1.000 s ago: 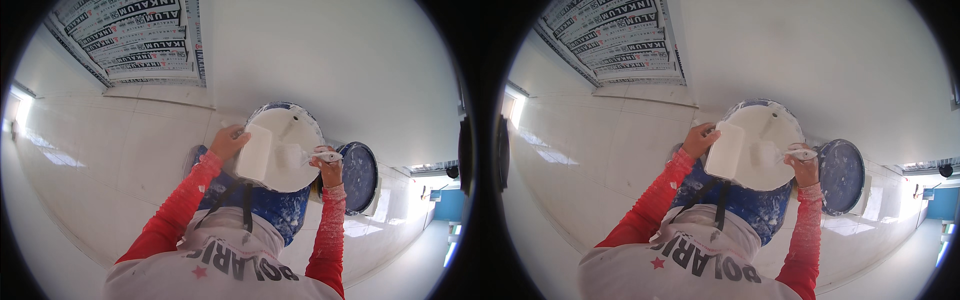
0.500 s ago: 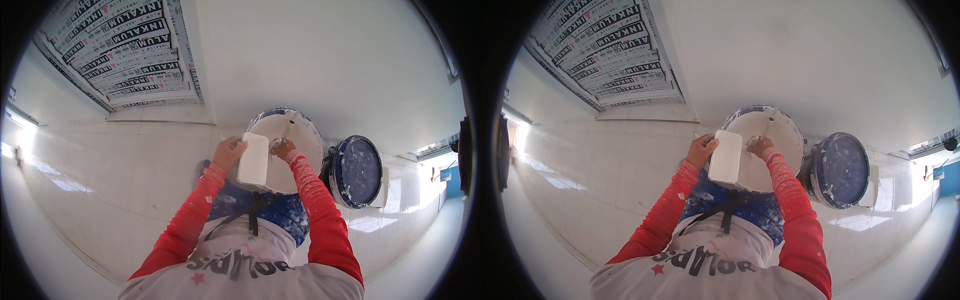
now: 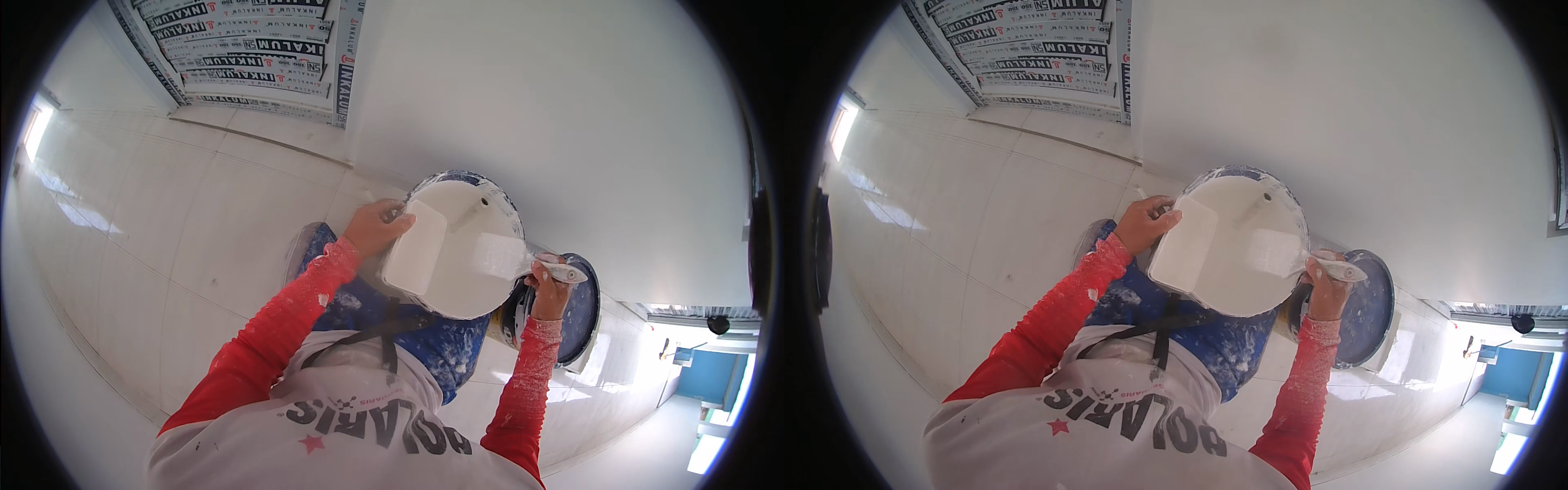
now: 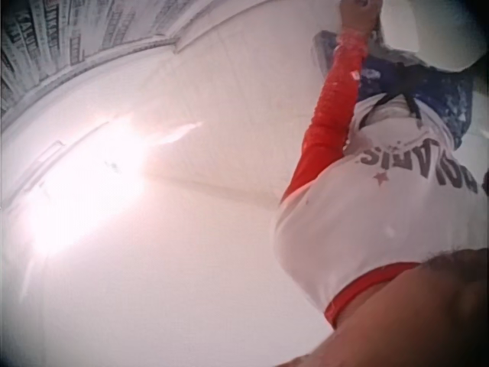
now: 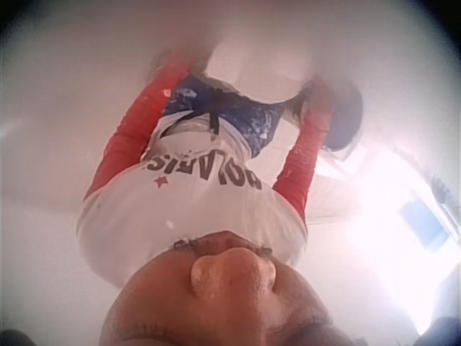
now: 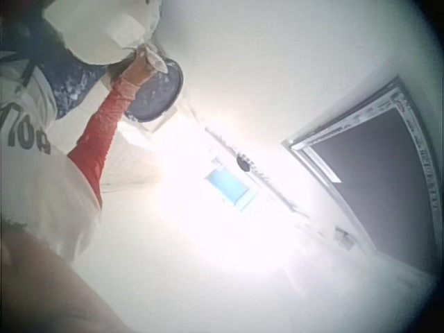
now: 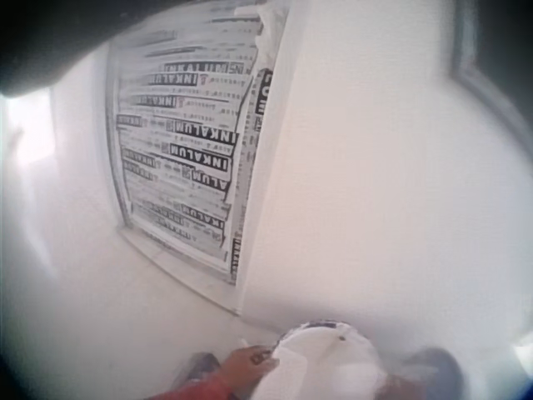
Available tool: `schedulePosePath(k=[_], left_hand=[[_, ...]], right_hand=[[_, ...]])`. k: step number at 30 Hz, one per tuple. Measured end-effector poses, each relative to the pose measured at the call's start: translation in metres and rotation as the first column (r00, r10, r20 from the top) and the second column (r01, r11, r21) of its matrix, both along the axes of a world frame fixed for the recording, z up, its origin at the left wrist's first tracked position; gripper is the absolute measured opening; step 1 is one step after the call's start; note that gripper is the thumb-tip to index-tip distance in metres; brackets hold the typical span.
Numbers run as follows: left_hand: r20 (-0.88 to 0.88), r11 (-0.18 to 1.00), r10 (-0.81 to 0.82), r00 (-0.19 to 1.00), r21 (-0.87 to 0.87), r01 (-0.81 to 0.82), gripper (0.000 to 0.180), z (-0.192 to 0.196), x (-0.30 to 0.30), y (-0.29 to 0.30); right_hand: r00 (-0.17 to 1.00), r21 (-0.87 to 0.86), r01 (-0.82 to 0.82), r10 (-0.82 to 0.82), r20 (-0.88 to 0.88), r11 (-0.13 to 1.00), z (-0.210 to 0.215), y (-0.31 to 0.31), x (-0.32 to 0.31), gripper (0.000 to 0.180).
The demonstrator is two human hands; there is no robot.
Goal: The person walks through a hallway, picks up a paint tray, and sits on the floor. They then scoop white paint from a bucket into the tray using a brush and wipe the brush on the tray's edge.
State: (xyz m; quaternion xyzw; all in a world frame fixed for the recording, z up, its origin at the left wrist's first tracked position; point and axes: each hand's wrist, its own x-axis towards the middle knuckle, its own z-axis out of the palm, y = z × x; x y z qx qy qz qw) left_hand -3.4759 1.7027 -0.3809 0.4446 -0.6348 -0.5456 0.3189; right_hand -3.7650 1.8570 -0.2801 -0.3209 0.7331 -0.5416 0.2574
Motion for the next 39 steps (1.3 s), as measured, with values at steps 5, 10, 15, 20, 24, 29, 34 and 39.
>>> schedulePosePath(k=[5,10,15,20,24,29,34,39], left_hand=[[0.109,0.999,-0.022,0.994,-0.027,0.025,0.052,0.002,0.0,-0.001],[0.042,0.995,0.024,0.999,-0.095,-0.02,0.051,0.003,-0.002,0.001],[0.096,0.996,-0.065,0.993,-0.052,0.07,0.048,0.003,0.0,-0.007],[0.065,0.995,-0.078,0.995,-0.058,0.082,0.047,0.002,-0.005,-0.009],[0.061,0.995,-0.078,0.995,-0.057,0.081,0.046,-0.001,-0.005,-0.008],[0.044,0.996,-0.066,0.997,-0.054,0.068,0.046,-0.005,-0.006,-0.009],[0.035,0.993,-0.08,0.996,-0.085,0.083,0.047,-0.005,-0.004,-0.008],[0.04,0.995,-0.096,0.995,-0.007,0.097,0.049,0.0,-0.003,-0.009]], right_hand=[[0.963,-0.25,0.008,0.06,0.264,0.968,0.014,0.003,0.034,0.026],[0.939,-0.176,-0.042,0.1,0.329,0.983,-0.006,-0.007,0.095,0.024],[0.989,-0.149,-0.017,0.038,0.14,0.989,-0.025,-0.004,0.118,0.022],[0.997,-0.158,-0.013,0.024,0.07,0.987,-0.022,0.01,0.116,0.019],[0.998,-0.141,-0.004,0.013,0.069,0.99,-0.012,0.018,0.106,0.019],[0.998,-0.077,-0.011,0.015,0.06,0.997,-0.006,0.026,0.09,0.022],[0.999,-0.101,0.037,-0.038,-0.013,0.994,-0.001,0.034,0.063,0.019],[1.0,-0.034,-0.02,0.02,0.0,0.999,0.014,0.045,0.048,0.019]])
